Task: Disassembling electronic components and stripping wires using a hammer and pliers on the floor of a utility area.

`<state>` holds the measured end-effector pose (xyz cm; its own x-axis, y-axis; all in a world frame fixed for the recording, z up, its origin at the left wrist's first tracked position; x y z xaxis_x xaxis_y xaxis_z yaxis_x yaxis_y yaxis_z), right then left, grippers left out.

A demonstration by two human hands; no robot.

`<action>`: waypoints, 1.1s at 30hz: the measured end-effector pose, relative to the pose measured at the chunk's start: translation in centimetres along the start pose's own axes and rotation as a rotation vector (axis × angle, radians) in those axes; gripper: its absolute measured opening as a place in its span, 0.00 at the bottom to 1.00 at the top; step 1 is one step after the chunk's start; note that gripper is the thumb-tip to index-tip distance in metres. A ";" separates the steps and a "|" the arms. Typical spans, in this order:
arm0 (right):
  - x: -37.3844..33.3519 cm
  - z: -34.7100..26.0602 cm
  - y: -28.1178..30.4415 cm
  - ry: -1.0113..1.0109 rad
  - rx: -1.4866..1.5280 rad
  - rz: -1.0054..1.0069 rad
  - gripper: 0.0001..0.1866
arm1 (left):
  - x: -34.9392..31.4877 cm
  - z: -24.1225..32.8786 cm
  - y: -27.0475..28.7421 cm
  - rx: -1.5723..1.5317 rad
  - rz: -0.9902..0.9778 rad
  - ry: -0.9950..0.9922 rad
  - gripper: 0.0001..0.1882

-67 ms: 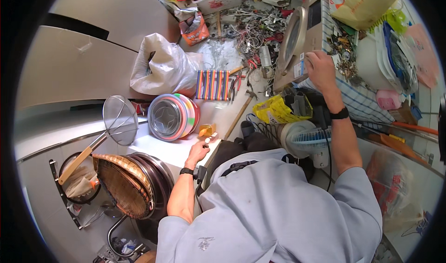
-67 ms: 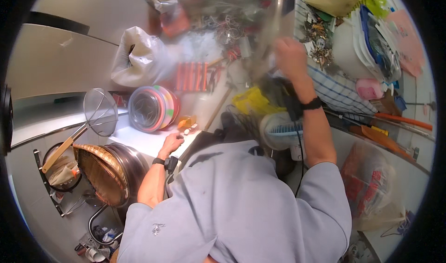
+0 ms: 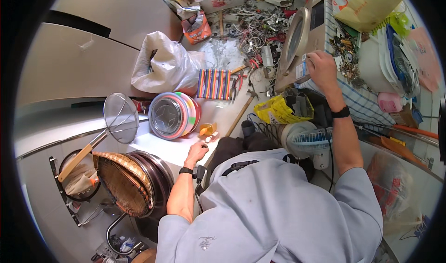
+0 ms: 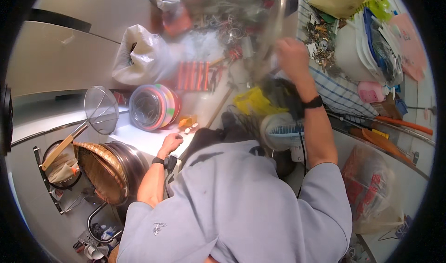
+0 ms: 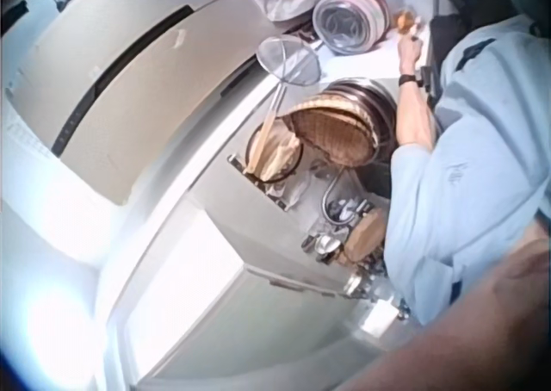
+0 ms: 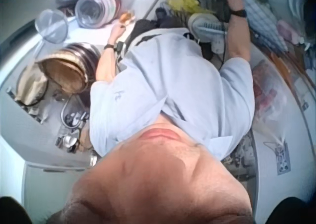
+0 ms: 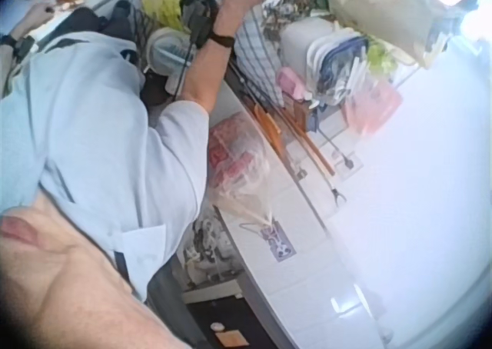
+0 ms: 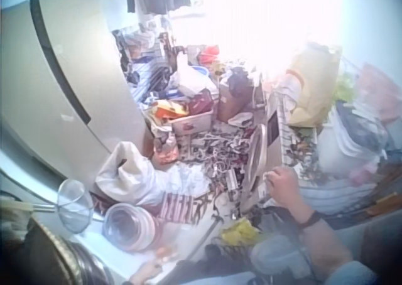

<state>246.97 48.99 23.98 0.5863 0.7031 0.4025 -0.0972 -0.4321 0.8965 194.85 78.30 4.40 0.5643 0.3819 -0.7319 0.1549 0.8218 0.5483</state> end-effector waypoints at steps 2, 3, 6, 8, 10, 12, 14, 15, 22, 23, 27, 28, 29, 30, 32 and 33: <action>1.0 0.4 -0.7 0.016 -0.040 -0.075 0.07 | 0.0 -1.1 0.3 -0.025 0.014 0.041 0.17; 1.2 0.4 -1.0 0.019 -0.034 -0.079 0.07 | 0.1 -1.3 0.4 -0.059 -0.028 0.133 0.18; 1.8 0.8 -1.7 -0.026 -0.038 -0.084 0.07 | 0.2 -0.9 1.0 -0.062 -0.006 0.134 0.18; 1.9 0.8 -2.4 0.032 -0.048 -0.088 0.05 | 0.6 -0.7 1.5 -0.072 -0.010 0.155 0.18; 2.0 0.6 -2.3 0.001 -0.033 -0.083 0.06 | 1.2 -0.6 2.0 -0.086 0.003 0.159 0.18; 2.2 0.2 -2.0 -0.031 -0.019 -0.083 0.07 | 2.0 -0.8 2.4 -0.097 0.027 0.130 0.18; 2.5 -0.1 -1.9 -0.026 -0.001 -0.073 0.08 | 3.0 -0.6 3.1 -0.153 0.038 0.119 0.18; 2.5 0.1 -2.1 -0.028 -0.002 -0.077 0.08 | 3.5 -0.2 3.5 -0.151 0.056 0.107 0.17; 3.6 0.0 -2.5 -0.039 -0.094 -0.110 0.08 | 7.4 0.8 7.3 -0.196 0.077 0.048 0.18; 3.6 -0.2 -2.6 -0.036 -0.105 -0.121 0.08 | 7.8 1.1 7.8 -0.195 0.059 0.085 0.19; 4.0 -0.5 -2.8 -0.037 -0.140 -0.183 0.08 | 10.0 1.2 10.3 -0.258 0.012 0.109 0.21; 4.3 -0.9 -2.9 -0.036 -0.143 -0.181 0.08 | 10.5 0.6 10.7 -0.263 0.011 0.113 0.21; 4.8 -1.6 -2.6 -0.051 -0.147 -0.183 0.06 | 11.2 -0.3 11.0 -0.253 0.020 0.118 0.21; 4.9 -1.8 -2.6 -0.048 -0.152 -0.190 0.06 | 11.8 -0.2 11.8 -0.241 0.022 0.118 0.20; 5.1 -1.7 -2.5 -0.059 -0.153 -0.214 0.05 | 13.2 -0.6 13.0 -0.269 -0.005 0.161 0.19; 5.3 -1.8 -2.6 -0.054 -0.152 -0.222 0.05 | 13.8 -1.2 13.3 -0.277 0.006 0.160 0.19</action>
<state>248.91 54.85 24.12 0.6484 0.7382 0.1862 -0.0785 -0.1784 0.9808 203.70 95.03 1.09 0.4261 0.4312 -0.7953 -0.0874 0.8946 0.4382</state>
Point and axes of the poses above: each hand's wrist, its own x-axis towards the middle knuckle, its own y-axis out of the back of the hand, z = x × y, the point moved 2 cm from there along x, towards the middle knuckle
